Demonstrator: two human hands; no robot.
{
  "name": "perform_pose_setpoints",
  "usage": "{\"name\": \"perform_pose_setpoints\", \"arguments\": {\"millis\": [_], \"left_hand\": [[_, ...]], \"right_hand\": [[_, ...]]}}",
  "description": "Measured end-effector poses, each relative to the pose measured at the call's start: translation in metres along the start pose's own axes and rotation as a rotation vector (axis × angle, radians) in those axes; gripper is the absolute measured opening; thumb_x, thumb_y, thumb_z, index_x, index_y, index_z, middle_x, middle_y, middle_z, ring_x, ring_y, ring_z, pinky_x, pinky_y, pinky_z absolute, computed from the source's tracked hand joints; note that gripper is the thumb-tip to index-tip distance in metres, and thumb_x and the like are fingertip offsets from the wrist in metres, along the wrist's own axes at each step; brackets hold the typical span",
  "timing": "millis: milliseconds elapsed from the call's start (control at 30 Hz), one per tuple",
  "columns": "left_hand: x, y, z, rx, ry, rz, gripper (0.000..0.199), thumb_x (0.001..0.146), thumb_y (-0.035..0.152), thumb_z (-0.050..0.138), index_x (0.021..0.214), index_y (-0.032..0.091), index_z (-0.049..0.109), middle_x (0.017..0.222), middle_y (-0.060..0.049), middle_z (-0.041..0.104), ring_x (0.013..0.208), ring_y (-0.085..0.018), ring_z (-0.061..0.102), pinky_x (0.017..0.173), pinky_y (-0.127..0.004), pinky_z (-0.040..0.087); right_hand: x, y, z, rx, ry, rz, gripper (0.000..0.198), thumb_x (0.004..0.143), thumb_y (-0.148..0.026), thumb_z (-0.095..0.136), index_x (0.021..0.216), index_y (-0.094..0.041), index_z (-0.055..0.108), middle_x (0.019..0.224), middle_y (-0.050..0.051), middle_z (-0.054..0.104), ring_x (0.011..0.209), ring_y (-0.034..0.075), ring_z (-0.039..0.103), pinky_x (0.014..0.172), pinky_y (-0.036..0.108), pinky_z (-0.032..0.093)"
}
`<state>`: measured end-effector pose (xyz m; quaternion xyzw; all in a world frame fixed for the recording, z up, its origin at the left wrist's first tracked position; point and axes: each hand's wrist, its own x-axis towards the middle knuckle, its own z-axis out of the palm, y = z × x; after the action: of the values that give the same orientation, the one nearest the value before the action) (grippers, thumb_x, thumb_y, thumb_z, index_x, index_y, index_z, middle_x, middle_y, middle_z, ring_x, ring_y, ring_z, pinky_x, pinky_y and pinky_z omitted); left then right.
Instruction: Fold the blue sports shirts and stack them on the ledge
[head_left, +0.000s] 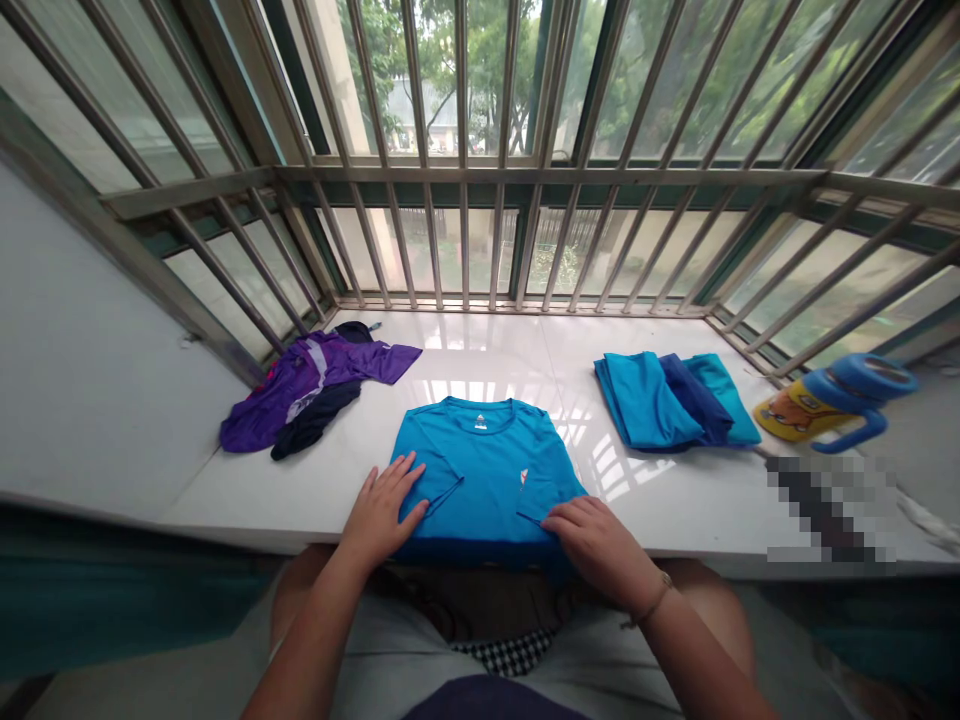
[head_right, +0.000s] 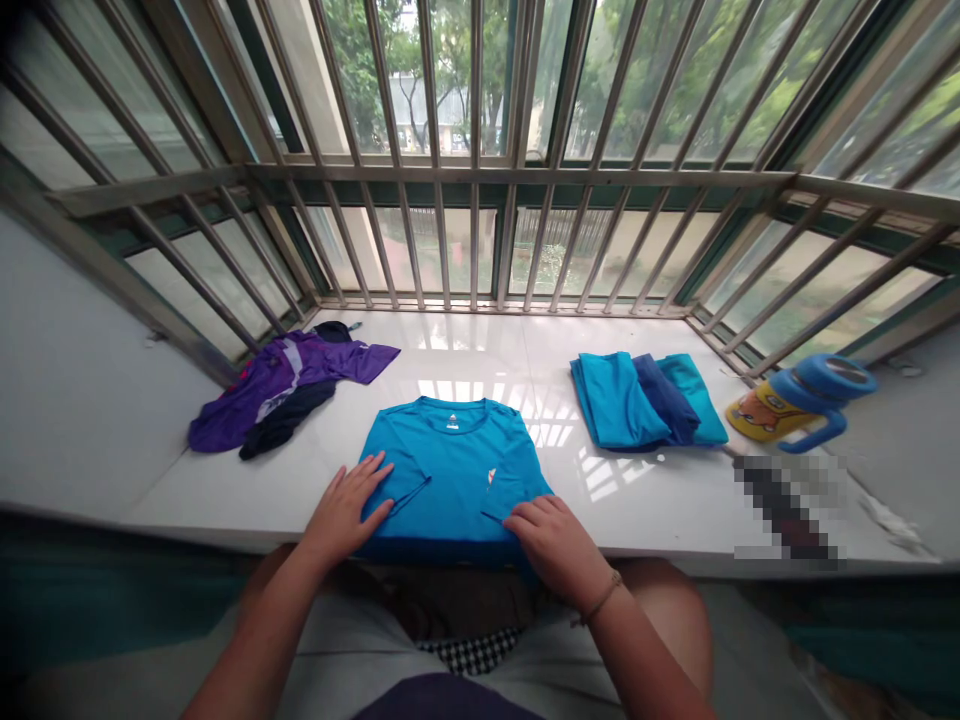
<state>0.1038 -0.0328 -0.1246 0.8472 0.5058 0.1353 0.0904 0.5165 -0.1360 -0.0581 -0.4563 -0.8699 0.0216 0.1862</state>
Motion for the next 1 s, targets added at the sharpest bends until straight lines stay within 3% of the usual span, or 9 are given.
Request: {"name": "perform_pose_setpoints", "arguments": {"millis": [167, 267, 367, 467, 700, 833, 900, 1000], "left_hand": [[0.0, 0.0, 0.0, -0.001, 0.002, 0.005, 0.057, 0.109, 0.05, 0.055, 0.163, 0.033, 0.052, 0.175, -0.008, 0.043, 0.161, -0.032, 0.042, 0.134, -0.064, 0.024], [0.0, 0.0, -0.001, -0.002, 0.004, 0.003, 0.057, 0.109, 0.05, 0.054, 0.163, 0.033, 0.052, 0.175, -0.008, 0.042, 0.161, -0.032, 0.042, 0.134, -0.064, 0.024], [0.0, 0.0, -0.002, 0.002, 0.001, -0.002, 0.057, 0.109, 0.051, 0.054, 0.163, 0.033, 0.052, 0.175, -0.008, 0.042, 0.161, -0.032, 0.042, 0.133, -0.064, 0.024], [0.0, 0.001, -0.003, 0.008, -0.011, -0.005, 0.058, 0.109, 0.052, 0.053, 0.164, 0.033, 0.051, 0.175, -0.008, 0.042, 0.161, -0.033, 0.042, 0.133, -0.065, 0.026], [0.0, -0.001, -0.002, -0.001, -0.021, -0.016, 0.058, 0.108, 0.051, 0.053, 0.163, 0.033, 0.052, 0.175, -0.008, 0.043, 0.161, -0.033, 0.041, 0.133, -0.065, 0.025], [0.005, 0.003, -0.005, -0.021, -0.083, -0.073, 0.056, 0.106, 0.046, 0.056, 0.159, 0.031, 0.056, 0.172, -0.01, 0.048, 0.16, -0.038, 0.042, 0.13, -0.076, 0.022], [0.01, 0.017, -0.008, -0.022, -0.037, -0.104, 0.054, 0.106, 0.038, 0.055, 0.159, 0.029, 0.056, 0.168, -0.012, 0.052, 0.156, -0.039, 0.046, 0.129, -0.08, 0.02], [0.019, 0.061, -0.006, -0.094, 0.132, -0.061, 0.052, 0.108, 0.025, 0.047, 0.159, 0.026, 0.054, 0.158, -0.013, 0.062, 0.146, -0.033, 0.057, 0.131, -0.068, 0.031]], "right_hand": [[-0.013, 0.0, -0.005, 0.048, 0.071, 0.123, 0.017, 0.109, -0.029, 0.058, 0.116, -0.026, 0.073, 0.11, 0.008, 0.078, 0.098, 0.023, 0.071, 0.089, 0.037, 0.055], [-0.024, 0.014, -0.002, 0.021, 0.153, 0.315, 0.023, 0.111, -0.033, 0.052, 0.109, -0.024, 0.073, 0.103, 0.009, 0.077, 0.095, 0.025, 0.072, 0.088, 0.038, 0.055], [-0.034, 0.032, 0.008, 0.014, 0.172, 0.538, 0.027, 0.108, -0.031, 0.048, 0.112, -0.024, 0.074, 0.106, 0.01, 0.078, 0.1, 0.027, 0.073, 0.091, 0.04, 0.057], [-0.045, 0.048, 0.017, 0.075, 0.131, 0.65, 0.035, 0.099, -0.021, 0.045, 0.117, -0.024, 0.075, 0.115, 0.01, 0.078, 0.109, 0.028, 0.073, 0.099, 0.043, 0.057], [-0.059, 0.059, 0.01, 0.232, 0.051, 0.634, 0.039, 0.093, -0.025, 0.049, 0.122, -0.02, 0.075, 0.116, 0.012, 0.076, 0.111, 0.029, 0.071, 0.102, 0.047, 0.056], [-0.059, 0.054, 0.0, 0.294, -0.008, 0.604, 0.043, 0.089, -0.023, 0.052, 0.126, -0.021, 0.074, 0.122, 0.011, 0.075, 0.115, 0.028, 0.069, 0.105, 0.046, 0.055], [-0.059, 0.052, -0.002, 0.3, -0.019, 0.572, 0.042, 0.091, -0.026, 0.055, 0.128, -0.022, 0.074, 0.125, 0.011, 0.074, 0.118, 0.029, 0.069, 0.106, 0.047, 0.055], [-0.058, 0.051, 0.001, 0.254, -0.014, 0.561, 0.033, 0.094, -0.031, 0.06, 0.122, -0.024, 0.076, 0.121, 0.01, 0.075, 0.114, 0.03, 0.069, 0.103, 0.048, 0.055]]}}
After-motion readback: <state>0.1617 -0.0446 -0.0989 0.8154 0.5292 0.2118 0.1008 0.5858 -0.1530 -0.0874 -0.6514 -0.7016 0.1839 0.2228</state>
